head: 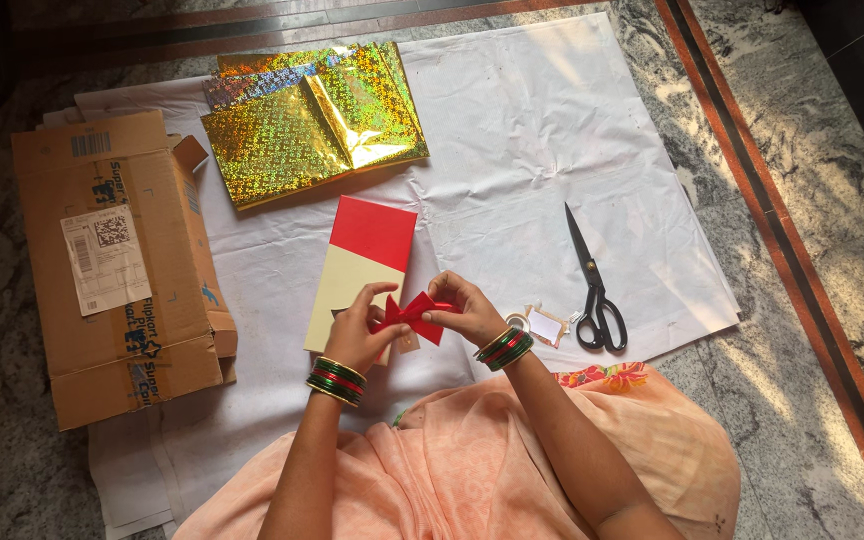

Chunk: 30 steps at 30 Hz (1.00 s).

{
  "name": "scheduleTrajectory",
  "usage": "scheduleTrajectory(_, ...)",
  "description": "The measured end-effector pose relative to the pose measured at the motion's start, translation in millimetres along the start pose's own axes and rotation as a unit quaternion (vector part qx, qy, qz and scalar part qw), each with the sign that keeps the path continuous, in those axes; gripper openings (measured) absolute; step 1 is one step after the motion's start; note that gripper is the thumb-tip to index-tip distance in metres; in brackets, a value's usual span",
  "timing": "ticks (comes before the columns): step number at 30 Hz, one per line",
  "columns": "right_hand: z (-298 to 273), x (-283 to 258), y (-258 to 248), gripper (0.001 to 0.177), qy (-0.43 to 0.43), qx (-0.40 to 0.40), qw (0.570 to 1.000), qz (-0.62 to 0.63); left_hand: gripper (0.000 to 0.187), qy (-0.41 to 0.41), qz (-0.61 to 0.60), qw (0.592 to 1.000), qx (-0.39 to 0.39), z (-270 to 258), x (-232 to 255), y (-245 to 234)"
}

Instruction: The person wraps a small bouquet of pink artificial flowers in pink paper, ties it with a ribbon, and places it into a red gift box along with a small teddy bear. They then close the box and attach a red ribbon bow to the lid.

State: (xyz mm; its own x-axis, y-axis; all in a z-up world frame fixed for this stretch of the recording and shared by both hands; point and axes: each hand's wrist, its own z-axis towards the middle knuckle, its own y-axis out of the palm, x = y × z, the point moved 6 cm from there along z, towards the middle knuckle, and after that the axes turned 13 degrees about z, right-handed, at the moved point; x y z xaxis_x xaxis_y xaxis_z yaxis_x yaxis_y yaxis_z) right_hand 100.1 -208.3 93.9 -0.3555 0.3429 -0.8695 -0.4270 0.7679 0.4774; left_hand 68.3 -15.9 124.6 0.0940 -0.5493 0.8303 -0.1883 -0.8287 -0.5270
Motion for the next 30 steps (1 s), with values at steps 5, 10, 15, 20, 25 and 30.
scheduleTrajectory(5, 0.9, 3.3, -0.6, 0.042, 0.022, 0.029, 0.999, 0.009, 0.025, -0.07, -0.04, 0.997, 0.013, 3.6, -26.5, -2.2)
scheduleTrajectory(10, 12.2, 2.7, -2.9, 0.022, 0.005, 0.062, 0.998, 0.03, 0.019, -0.054, -0.116, 0.992, -0.006, 18.4, -38.3, -15.5)
scheduleTrajectory(15, 37.3, 15.8, -24.1, 0.011, -0.009, 0.128, 0.992, 0.014, 0.021, -0.029, 0.12, 0.992, -0.007, 68.4, -42.3, -60.2)
scheduleTrajectory(20, 63.1, 34.6, -31.9, 0.011, -0.028, 0.166, 0.986, 0.0, 0.021, -0.074, 0.185, 0.979, 0.038, 103.4, -46.8, -82.1)
scheduleTrajectory(25, 69.3, 46.8, -32.8, 0.016, -0.039, 0.197, 0.979, -0.031, 0.02, -0.078, 0.203, 0.974, 0.057, 118.2, -65.1, -79.8)
scheduleTrajectory(30, 69.0, 47.2, -35.2, 0.017, -0.034, 0.206, 0.976, -0.066, 0.022, -0.07, 0.17, 0.981, 0.067, 122.4, -80.7, -77.0)
